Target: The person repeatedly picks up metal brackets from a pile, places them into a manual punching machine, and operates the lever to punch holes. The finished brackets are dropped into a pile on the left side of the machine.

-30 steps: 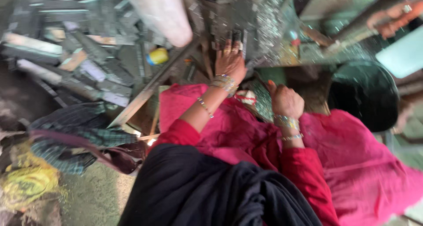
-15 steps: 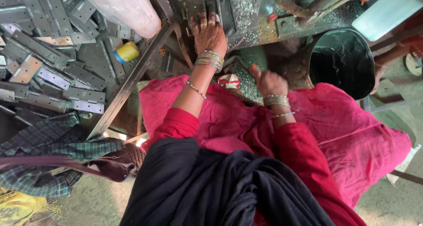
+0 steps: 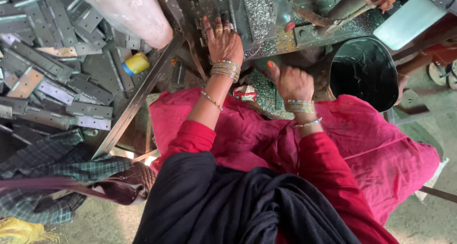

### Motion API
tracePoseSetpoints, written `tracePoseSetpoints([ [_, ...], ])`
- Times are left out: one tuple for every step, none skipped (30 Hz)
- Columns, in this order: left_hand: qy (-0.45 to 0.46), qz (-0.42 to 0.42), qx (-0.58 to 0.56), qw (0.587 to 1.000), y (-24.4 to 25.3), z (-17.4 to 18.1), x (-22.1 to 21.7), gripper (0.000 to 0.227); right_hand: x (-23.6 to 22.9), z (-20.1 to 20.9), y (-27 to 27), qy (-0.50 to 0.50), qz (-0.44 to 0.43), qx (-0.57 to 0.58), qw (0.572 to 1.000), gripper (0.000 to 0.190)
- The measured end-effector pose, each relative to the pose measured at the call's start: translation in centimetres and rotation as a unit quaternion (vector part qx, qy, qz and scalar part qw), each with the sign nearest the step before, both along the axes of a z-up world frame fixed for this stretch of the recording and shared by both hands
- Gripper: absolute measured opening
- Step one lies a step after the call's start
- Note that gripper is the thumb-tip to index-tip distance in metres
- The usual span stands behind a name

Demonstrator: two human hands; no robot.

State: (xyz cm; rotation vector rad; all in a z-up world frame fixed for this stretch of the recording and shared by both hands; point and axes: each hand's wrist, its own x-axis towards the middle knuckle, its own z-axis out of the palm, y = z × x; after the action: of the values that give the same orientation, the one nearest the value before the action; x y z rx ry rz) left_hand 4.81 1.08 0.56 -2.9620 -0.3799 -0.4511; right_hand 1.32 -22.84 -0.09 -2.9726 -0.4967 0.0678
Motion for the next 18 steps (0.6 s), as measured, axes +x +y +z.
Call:
tracePoseSetpoints([
  [-0.020, 0.000, -0.004, 1.000, -0.2, -0.1, 0.2, 0.039, -0.2, -0.3, -0.2, 0.025, -0.018, -0.001, 1.000, 0.077],
  [-0.039, 0.001, -0.008, 0.999, -0.3, -0.2, 0.1, 0.040, -0.8, -0.8, -0.4, 0.060, -0.037, 0.006, 0.997, 0.077],
  [-0.061, 0.000, -0.014, 0.998, -0.4, -0.3, 0.0, 0.041, -1.1, -1.3, -0.5, 0.077, -0.047, 0.009, 0.996, 0.078],
  [-0.060, -0.017, -0.030, 0.998, -0.5, -0.4, -0.2, 0.039, -1.1, -1.7, -0.8, 0.086, -0.052, 0.013, 0.995, 0.078],
  [-0.054, -0.031, -0.042, 0.997, 0.1, -0.4, -1.1, 0.037, -1.8, -2.0, -0.3, 0.097, -0.059, 0.017, 0.993, 0.077],
  [-0.047, -0.045, -0.053, 0.996, 0.8, -0.3, -1.9, 0.035, -1.9, -2.0, 0.2, 0.098, -0.051, 0.030, 0.993, 0.076],
  [-0.026, -0.044, -0.057, 0.997, 0.5, -0.5, -1.9, 0.035, -1.7, -1.8, 0.1, 0.095, -0.052, 0.039, 0.993, 0.075],
  [-0.005, -0.044, -0.061, 0.997, 0.5, -0.7, -1.7, 0.036, -1.7, -1.3, -0.1, 0.092, -0.053, 0.048, 0.993, 0.074],
  [0.015, -0.034, -0.062, 0.997, 1.0, -0.6, -1.5, 0.036, -1.1, -0.4, 0.2, 0.064, -0.038, 0.046, 0.996, 0.075],
  [0.003, -0.037, -0.063, 0.997, 1.1, -0.6, -0.7, 0.036, -0.6, 0.7, 0.5, 0.036, -0.024, 0.044, 0.998, 0.077],
  [-0.004, -0.038, -0.063, 0.997, 1.4, -0.8, -0.1, 0.036, -0.7, 1.5, 0.9, 0.012, -0.008, 0.042, 0.999, 0.079],
  [-0.012, -0.038, -0.063, 0.997, 1.7, -1.1, 0.6, 0.036, -0.2, 2.3, 1.2, -0.001, -0.003, 0.041, 0.999, 0.077],
  [-0.013, -0.033, -0.043, 0.998, 1.8, -1.8, 1.0, 0.036, 0.1, 2.8, 1.5, -0.010, 0.001, 0.040, 0.999, 0.076],
  [-0.015, -0.027, -0.022, 0.999, 1.9, -2.5, 1.3, 0.036, -0.2, 3.1, 1.5, -0.018, 0.005, 0.040, 0.999, 0.075],
  [-0.024, -0.031, 0.000, 0.999, 1.8, -2.8, 2.5, 0.037, -0.3, 3.2, 1.4, -0.010, -0.006, 0.021, 1.000, 0.077],
  [-0.024, -0.026, 0.038, 0.999, 2.0, -2.9, 3.1, 0.036, -0.8, 3.0, 1.2, -0.001, -0.017, 0.002, 1.000, 0.080],
  [-0.024, -0.028, 0.071, 0.997, 2.0, -3.0, 3.2, 0.035, -1.4, 2.8, 0.5, 0.009, -0.036, -0.022, 0.999, 0.082],
  [-0.025, -0.030, 0.104, 0.994, 2.4, -2.9, 3.1, 0.034, -1.3, 2.3, 0.6, 0.034, -0.040, -0.022, 0.998, 0.078],
])
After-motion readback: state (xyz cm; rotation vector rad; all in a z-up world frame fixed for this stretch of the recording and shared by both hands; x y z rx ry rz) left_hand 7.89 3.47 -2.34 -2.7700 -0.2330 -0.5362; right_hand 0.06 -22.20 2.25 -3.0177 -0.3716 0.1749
